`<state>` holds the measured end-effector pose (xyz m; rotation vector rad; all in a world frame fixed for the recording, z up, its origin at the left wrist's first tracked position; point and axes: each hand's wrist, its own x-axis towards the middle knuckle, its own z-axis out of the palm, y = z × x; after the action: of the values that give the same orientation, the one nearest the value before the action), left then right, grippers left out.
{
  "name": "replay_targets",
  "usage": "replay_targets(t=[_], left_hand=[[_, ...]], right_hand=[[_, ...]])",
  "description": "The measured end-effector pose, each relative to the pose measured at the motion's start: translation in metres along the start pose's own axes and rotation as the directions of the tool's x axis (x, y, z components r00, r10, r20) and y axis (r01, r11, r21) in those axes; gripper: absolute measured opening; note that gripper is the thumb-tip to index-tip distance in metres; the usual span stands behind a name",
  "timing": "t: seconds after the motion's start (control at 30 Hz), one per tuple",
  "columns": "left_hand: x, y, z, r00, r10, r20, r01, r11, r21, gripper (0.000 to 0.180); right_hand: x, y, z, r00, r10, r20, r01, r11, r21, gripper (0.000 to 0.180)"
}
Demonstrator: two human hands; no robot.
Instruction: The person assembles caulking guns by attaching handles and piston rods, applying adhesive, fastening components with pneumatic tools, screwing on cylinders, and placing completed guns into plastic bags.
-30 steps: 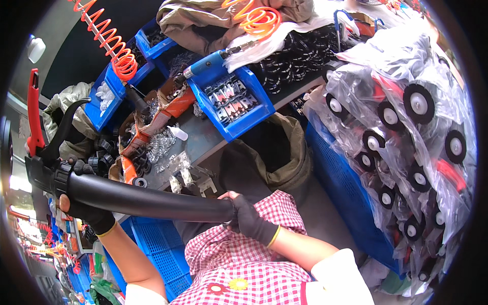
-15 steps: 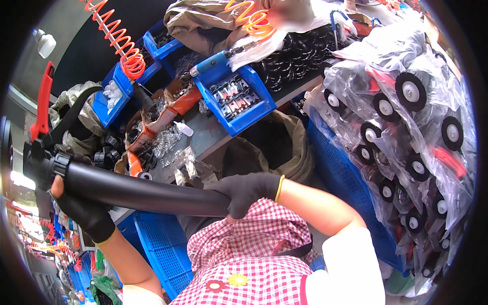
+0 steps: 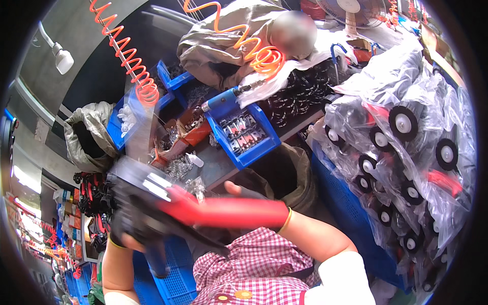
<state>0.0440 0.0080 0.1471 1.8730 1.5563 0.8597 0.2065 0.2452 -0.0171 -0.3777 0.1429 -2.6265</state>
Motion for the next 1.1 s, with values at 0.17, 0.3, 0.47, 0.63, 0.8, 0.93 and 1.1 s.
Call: replay_targets(t=[0.17, 0.3, 0.47, 0.63, 0.8, 0.93, 1.1], left_hand=[[0.039, -0.01, 0.032, 0.864, -0.455, 0.215, 0.5, 0.827, -0.257, 0.086], [0.049, -0.017, 0.028, 0.838, -0.479, 0.262, 0.516, 0.852, -0.093, 0.088], [0.061, -0.018, 0.028, 0.871, -0.466, 0.156, 0.489, 0.851, -0.192, 0.093], [0.075, -0.017, 0.022, 0.851, -0.481, 0.209, 0.511, 0.851, -0.12, 0.087], [0.069, -0.003, 0.029, 0.873, -0.487, -0.039, 0.484, 0.851, 0.204, 0.082], [0.086, 0.003, 0.039, 0.89, -0.434, -0.139, 0.455, 0.828, 0.327, 0.084], [0.12, -0.001, 0.026, 0.93, -0.365, -0.04, 0.364, 0.903, 0.23, 0.082]], right_hand=[[-0.016, 0.02, 0.018, 0.995, -0.065, 0.079, 0.102, 0.612, -0.784, 0.067], [-0.018, 0.013, -0.006, 0.964, 0.218, -0.149, -0.255, 0.613, -0.748, 0.045], [-0.018, -0.013, 0.009, 0.97, 0.231, -0.073, -0.178, 0.476, -0.861, 0.067], [-0.024, -0.026, 0.024, 0.952, 0.203, -0.228, -0.3, 0.478, -0.826, 0.073], [-0.082, -0.087, 0.052, 0.882, -0.472, 0.003, 0.287, 0.532, -0.797, 0.101], [-0.066, -0.094, 0.065, 0.432, -0.902, -0.007, -0.268, -0.121, -0.956, 0.024], [-0.036, -0.079, 0.064, 0.461, -0.799, 0.385, -0.133, -0.491, -0.861, 0.034]])
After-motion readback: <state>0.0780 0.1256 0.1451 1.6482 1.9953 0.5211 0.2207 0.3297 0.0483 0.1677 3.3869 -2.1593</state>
